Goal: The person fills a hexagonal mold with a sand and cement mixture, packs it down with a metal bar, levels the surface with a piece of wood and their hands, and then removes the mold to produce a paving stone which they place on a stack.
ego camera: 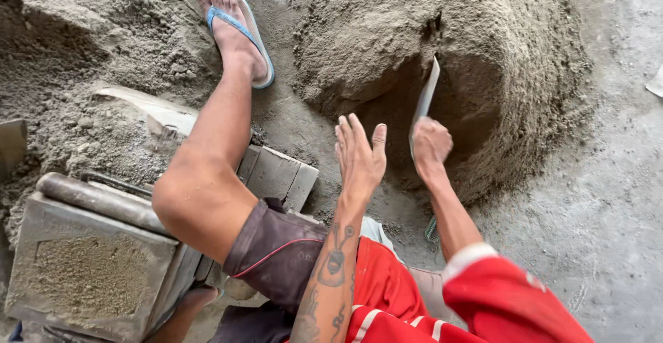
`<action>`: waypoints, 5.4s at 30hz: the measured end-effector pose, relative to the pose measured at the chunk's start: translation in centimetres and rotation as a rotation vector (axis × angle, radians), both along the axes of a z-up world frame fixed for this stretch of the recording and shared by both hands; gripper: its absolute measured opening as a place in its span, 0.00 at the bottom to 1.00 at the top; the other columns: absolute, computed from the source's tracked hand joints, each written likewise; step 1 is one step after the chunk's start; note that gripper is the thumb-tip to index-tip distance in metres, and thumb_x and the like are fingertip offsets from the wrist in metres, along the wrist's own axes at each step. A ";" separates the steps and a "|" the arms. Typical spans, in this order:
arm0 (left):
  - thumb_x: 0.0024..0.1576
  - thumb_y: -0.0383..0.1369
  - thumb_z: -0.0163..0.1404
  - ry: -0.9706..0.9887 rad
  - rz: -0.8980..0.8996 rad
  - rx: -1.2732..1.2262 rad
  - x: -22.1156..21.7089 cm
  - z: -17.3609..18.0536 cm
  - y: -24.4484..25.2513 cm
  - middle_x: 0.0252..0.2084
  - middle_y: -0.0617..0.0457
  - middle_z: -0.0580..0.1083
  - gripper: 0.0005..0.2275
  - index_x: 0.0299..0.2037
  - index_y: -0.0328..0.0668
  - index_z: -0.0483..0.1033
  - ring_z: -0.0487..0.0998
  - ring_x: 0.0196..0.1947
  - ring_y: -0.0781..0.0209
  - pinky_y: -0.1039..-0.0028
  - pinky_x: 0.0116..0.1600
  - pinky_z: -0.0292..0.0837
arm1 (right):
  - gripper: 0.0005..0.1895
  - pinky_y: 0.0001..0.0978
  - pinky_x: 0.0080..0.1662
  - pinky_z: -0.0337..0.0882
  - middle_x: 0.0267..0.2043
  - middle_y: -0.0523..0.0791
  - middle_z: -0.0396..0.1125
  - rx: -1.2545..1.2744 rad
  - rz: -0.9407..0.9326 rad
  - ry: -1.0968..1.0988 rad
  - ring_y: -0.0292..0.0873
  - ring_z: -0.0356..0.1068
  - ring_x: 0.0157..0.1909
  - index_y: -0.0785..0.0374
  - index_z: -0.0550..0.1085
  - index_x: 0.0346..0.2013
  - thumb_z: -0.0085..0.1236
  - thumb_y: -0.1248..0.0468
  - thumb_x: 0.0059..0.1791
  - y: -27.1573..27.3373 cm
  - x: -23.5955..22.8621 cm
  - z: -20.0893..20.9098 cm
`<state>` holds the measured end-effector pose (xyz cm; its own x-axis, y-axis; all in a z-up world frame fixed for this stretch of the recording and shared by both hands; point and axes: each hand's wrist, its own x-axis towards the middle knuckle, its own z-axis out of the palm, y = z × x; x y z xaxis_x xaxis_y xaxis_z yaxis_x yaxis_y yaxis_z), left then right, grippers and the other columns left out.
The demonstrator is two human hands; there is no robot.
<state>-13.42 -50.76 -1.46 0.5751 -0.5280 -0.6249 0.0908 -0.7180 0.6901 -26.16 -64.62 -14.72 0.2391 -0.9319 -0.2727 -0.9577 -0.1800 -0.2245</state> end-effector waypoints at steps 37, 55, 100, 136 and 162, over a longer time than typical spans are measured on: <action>0.70 0.49 0.32 -1.069 0.988 0.381 14.3 6.2 50.4 0.75 0.32 0.53 0.27 0.74 0.42 0.52 0.52 0.74 0.29 0.41 0.71 0.49 | 0.39 0.34 0.44 0.78 0.57 0.49 0.72 1.273 0.805 -0.967 0.49 0.77 0.53 0.54 0.72 0.58 0.21 0.33 0.54 33.8 28.4 26.6; 0.68 0.51 0.28 -1.034 1.201 0.369 11.6 2.8 47.1 0.77 0.29 0.39 0.34 0.76 0.31 0.37 0.37 0.78 0.33 0.44 0.75 0.23 | 0.45 0.33 0.39 0.73 0.47 0.57 0.73 0.819 1.073 -0.871 0.50 0.77 0.43 0.65 0.71 0.57 0.14 0.34 0.57 37.3 27.3 25.2; 0.48 0.37 0.63 -1.257 0.969 0.737 10.3 0.1 70.2 0.50 0.39 0.66 0.29 0.57 0.28 0.68 0.68 0.48 0.40 0.58 0.52 0.67 | 0.27 0.50 0.59 0.61 0.48 0.47 0.55 -0.245 2.693 -0.647 0.53 0.56 0.53 0.55 0.72 0.53 0.69 0.53 0.43 73.6 41.4 17.4; 0.58 0.30 0.52 -1.224 0.177 0.211 13.5 8.4 52.6 0.49 0.48 0.66 0.16 0.57 0.42 0.73 0.64 0.52 0.51 0.53 0.60 0.56 | 0.31 0.61 0.64 0.48 0.48 0.47 0.62 -0.143 2.080 -0.717 0.49 0.59 0.48 0.62 0.76 0.54 0.72 0.50 0.42 42.4 32.7 21.3; 0.57 0.36 0.54 -1.045 0.259 0.320 14.8 9.0 51.9 0.46 0.50 0.66 0.17 0.56 0.43 0.75 0.69 0.51 0.50 0.28 0.65 0.46 | 0.32 0.61 0.65 0.48 0.50 0.43 0.56 -0.156 1.960 -0.336 0.51 0.56 0.55 0.56 0.72 0.58 0.63 0.46 0.43 44.1 32.1 21.9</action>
<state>1.43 1.14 7.52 0.9654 -0.2182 0.1428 -0.2525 -0.9193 0.3019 5.96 -20.48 7.14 0.7925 0.6089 0.0356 0.6024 -0.7723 -0.2016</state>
